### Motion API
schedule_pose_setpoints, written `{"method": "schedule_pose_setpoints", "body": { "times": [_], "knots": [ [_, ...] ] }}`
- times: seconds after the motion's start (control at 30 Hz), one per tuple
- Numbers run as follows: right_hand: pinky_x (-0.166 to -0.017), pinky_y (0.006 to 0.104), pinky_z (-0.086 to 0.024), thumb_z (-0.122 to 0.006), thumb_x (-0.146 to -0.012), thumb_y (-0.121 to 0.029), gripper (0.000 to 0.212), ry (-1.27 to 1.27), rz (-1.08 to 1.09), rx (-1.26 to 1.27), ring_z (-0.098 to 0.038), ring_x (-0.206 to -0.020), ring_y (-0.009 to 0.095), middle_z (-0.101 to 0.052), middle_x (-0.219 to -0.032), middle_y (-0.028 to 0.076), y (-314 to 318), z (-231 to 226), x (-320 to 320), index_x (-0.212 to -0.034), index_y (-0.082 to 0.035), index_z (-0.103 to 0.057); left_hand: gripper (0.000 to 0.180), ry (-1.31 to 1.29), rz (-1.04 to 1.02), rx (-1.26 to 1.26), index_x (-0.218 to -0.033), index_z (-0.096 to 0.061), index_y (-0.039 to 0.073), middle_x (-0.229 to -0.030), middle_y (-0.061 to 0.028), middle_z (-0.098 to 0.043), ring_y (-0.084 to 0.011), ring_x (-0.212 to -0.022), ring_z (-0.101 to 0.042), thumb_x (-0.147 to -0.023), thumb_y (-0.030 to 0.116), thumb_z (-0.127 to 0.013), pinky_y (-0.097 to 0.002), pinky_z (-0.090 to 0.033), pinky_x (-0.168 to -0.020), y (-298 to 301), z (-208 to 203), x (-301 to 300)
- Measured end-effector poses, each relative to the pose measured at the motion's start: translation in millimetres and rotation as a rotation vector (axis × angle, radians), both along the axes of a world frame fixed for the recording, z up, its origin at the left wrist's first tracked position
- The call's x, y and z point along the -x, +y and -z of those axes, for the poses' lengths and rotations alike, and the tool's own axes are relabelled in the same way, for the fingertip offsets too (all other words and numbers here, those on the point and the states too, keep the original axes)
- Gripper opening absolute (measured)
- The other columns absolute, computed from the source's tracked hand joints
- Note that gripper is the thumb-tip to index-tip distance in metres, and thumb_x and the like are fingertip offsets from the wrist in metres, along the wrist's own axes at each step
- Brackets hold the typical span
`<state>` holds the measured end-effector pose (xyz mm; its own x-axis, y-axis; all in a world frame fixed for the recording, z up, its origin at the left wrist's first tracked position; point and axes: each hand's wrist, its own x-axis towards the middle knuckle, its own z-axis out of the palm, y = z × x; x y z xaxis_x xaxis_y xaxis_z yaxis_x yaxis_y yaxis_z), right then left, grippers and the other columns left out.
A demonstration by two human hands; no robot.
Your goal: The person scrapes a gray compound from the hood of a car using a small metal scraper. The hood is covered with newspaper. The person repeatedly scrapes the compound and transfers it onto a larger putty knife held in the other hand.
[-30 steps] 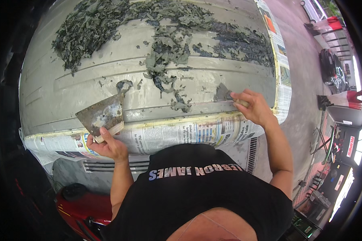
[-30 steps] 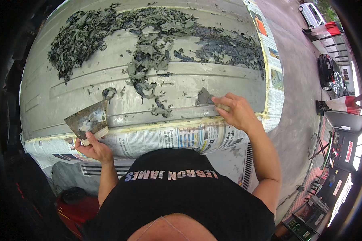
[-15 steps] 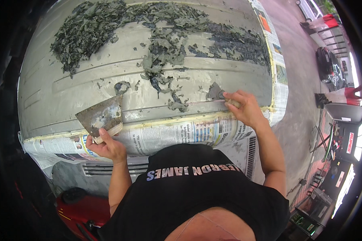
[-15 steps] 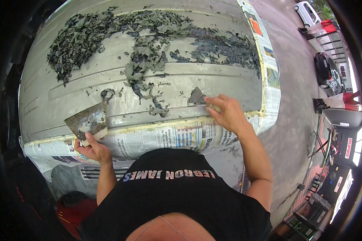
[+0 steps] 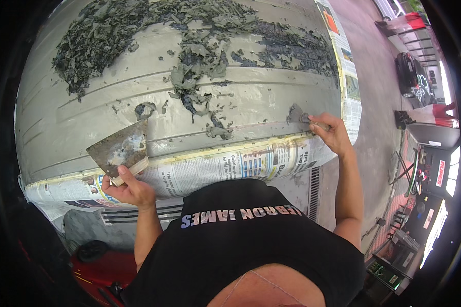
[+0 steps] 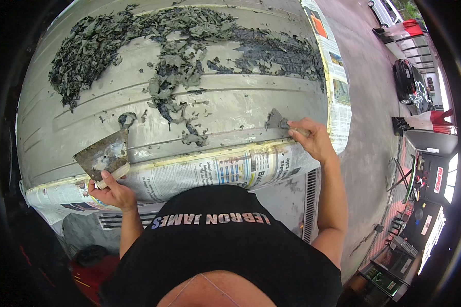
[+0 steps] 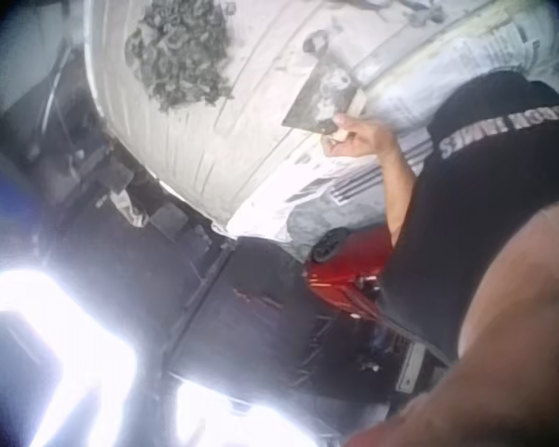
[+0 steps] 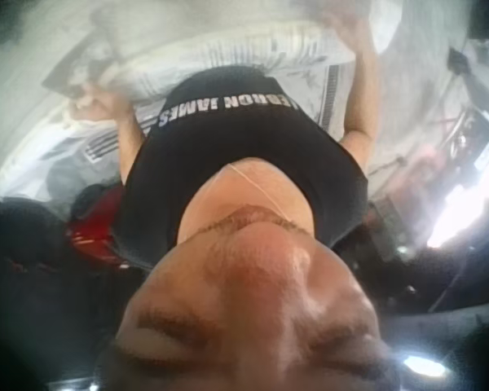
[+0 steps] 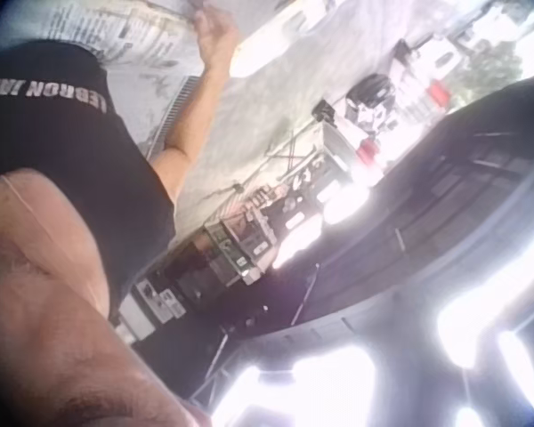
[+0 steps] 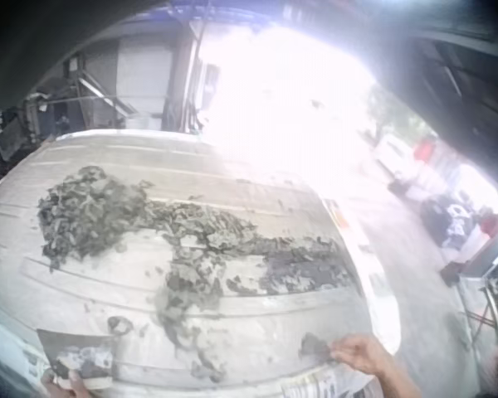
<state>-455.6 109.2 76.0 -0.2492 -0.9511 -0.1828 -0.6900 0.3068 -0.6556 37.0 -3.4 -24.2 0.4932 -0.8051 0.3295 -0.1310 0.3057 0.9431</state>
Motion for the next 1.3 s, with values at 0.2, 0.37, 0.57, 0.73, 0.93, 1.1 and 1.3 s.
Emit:
{"method": "schedule_pose_setpoints", "body": {
  "times": [0.2, 0.37, 0.57, 0.73, 0.93, 1.1, 1.3],
  "knots": [
    [-0.077, 0.0321, -0.051, -0.077, -0.082, -0.009, 0.025, 0.008, -0.183, 0.058, -0.066, -0.083, 0.025, -0.069, -0.091, 0.01, -36.4, 7.0, -20.6, -0.107, -0.006, -0.076, 0.039, 0.02, 0.049, -0.044, -0.128, -0.034, 0.001, -0.118, -0.0188, -0.054, -0.0209, -0.1, -0.058, -0.101, 0.01, -0.06, -0.032, -0.051, -0.09, -0.1, -0.2, -1.3],
    [-0.075, 0.0335, -0.053, -0.076, -0.083, -0.008, 0.022, 0.043, -0.349, 0.041, -0.067, -0.082, 0.025, -0.07, -0.094, 0.01, -61.1, -2.3, -46.0, -0.105, -0.007, -0.076, 0.042, -0.003, 0.055, -0.058, -0.13, -0.032, 0.001, -0.124, -0.0217, -0.05, -0.0231, -0.109, -0.056, -0.101, 0.01, -0.06, -0.0351, -0.05, -0.094, 3.1, 1.9, -1.4],
    [-0.071, 0.0386, -0.055, -0.074, -0.087, -0.021, 0.026, 0.016, -0.497, 0.236, -0.067, -0.077, 0.03, -0.067, -0.092, 0.01, -102.2, 17.6, -138.4, -0.112, -0.014, -0.076, 0.04, 0.067, 0.065, -0.087, -0.129, -0.032, 0.0, -0.125, -0.0203, -0.048, -0.022, -0.109, -0.055, -0.101, 0.011, -0.06, -0.0351, -0.049, -0.094, 3.8, 5.2, -4.2],
    [-0.071, 0.0323, -0.054, -0.075, -0.088, -0.014, 0.028, 0.122, -0.423, 0.373, -0.066, -0.078, 0.021, -0.068, -0.092, 0.008, -132.2, -41.9, -161.6, -0.116, -0.011, -0.074, 0.039, 0.014, 0.041, -0.049, -0.128, -0.033, -0.001, -0.125, -0.0195, -0.048, -0.0213, -0.109, -0.054, -0.102, 0.011, -0.06, -0.0331, -0.048, -0.094, 2.5, -9.0, 4.0],
    [-0.072, 0.0273, -0.052, -0.075, -0.087, -0.007, 0.031, 0.035, -0.231, 0.67, -0.064, -0.081, 0.015, -0.07, -0.094, 0.005, -144.0, -109.3, -138.4, -0.118, -0.008, -0.072, 0.039, -0.001, 0.05, -0.042, -0.128, -0.034, -0.001, -0.123, -0.0185, -0.048, -0.0199, -0.106, -0.053, -0.102, 0.011, -0.059, -0.0322, -0.048, -0.093, 2.2, -6.1, 3.9],
    [-0.067, 0.0329, -0.051, -0.072, -0.088, -0.006, 0.028, 0.535, -0.244, 0.458, -0.066, -0.075, 0.02, -0.068, -0.09, 0.01, -151.9, -60.3, -134.1, -0.115, -0.007, -0.073, 0.036, 0.025, 0.068, -0.028, -0.127, -0.034, 0.0, -0.118, -0.0161, -0.052, -0.0177, -0.102, -0.054, -0.103, 0.012, -0.058, -0.0303, -0.048, -0.09, 2.1, -14.4, 8.5],
    [-0.075, 0.032, -0.053, -0.071, -0.089, -0.007, 0.029, 0.223, -0.037, 0.705, -0.069, -0.082, 0.022, -0.069, -0.096, 0.014, -114.4, -98.9, -128.5, -0.118, -0.005, -0.07, 0.035, 0.064, 0.144, -0.087, -0.125, -0.035, 0.001, -0.113, -0.0144, -0.055, -0.0153, -0.097, -0.057, -0.103, 0.015, -0.059, -0.0282, -0.049, -0.086, 4.4, -11.2, 4.8]
  ]
}}
